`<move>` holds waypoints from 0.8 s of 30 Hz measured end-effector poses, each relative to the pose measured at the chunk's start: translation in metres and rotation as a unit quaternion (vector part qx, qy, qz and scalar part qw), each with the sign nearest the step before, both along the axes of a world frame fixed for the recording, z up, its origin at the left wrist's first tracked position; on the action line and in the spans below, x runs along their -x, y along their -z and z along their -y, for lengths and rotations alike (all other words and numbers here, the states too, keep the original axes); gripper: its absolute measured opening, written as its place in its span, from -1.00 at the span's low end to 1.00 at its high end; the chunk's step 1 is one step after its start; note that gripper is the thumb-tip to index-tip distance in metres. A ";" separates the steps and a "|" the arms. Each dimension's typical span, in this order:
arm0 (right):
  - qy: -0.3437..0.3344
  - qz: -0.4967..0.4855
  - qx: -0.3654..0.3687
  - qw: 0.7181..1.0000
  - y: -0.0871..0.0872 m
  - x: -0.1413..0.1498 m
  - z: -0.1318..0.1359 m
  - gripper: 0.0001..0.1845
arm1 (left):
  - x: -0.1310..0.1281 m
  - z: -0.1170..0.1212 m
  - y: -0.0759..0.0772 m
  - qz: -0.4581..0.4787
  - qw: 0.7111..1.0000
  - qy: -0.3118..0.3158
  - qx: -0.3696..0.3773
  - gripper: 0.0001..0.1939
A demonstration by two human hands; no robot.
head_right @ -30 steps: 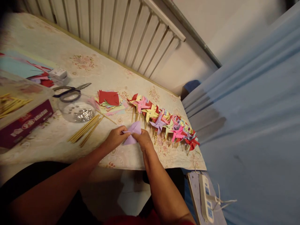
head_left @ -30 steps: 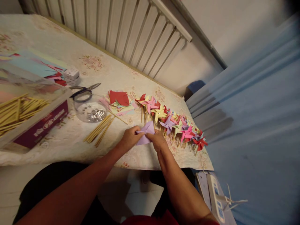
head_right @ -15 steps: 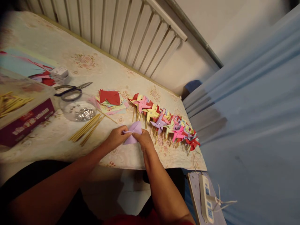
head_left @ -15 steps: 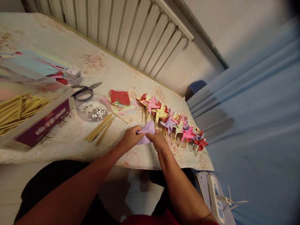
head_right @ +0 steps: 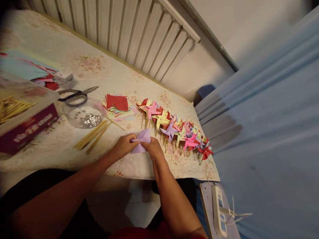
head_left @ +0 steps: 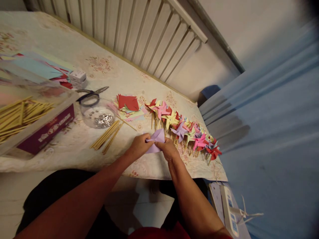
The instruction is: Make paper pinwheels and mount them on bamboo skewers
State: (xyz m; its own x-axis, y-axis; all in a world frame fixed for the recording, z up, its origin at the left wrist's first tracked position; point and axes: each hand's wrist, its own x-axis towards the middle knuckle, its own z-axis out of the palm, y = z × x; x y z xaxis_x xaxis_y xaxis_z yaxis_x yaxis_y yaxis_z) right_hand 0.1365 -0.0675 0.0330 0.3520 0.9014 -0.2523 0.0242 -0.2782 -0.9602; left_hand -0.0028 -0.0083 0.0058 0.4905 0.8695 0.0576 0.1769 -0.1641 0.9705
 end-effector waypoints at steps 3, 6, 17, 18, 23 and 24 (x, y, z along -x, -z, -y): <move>-0.006 -0.005 0.001 1.000 0.000 0.000 0.000 -0.75 | 0.000 0.000 0.001 -0.005 1.000 0.000 0.002 -0.81; -0.012 -0.006 0.004 1.000 -0.001 0.001 0.001 -0.71 | 0.000 0.000 -0.001 -0.010 1.000 -0.001 0.007 -0.82; 0.059 0.041 -0.019 0.997 0.010 0.004 -0.002 -0.78 | -0.001 0.002 0.002 0.016 0.999 -0.027 0.008 -0.86; 0.066 0.040 -0.020 0.997 0.011 0.004 -0.003 -0.78 | -0.001 0.002 0.002 0.031 0.999 -0.042 0.013 -0.84; 0.096 0.026 -0.033 0.994 0.012 0.001 -0.006 -0.75 | -0.004 0.000 0.006 0.155 0.979 -0.103 0.088 -0.27; 0.099 0.022 -0.035 0.994 0.013 0.000 -0.007 -0.75 | -0.004 -0.001 0.006 0.179 0.971 -0.099 0.125 -0.25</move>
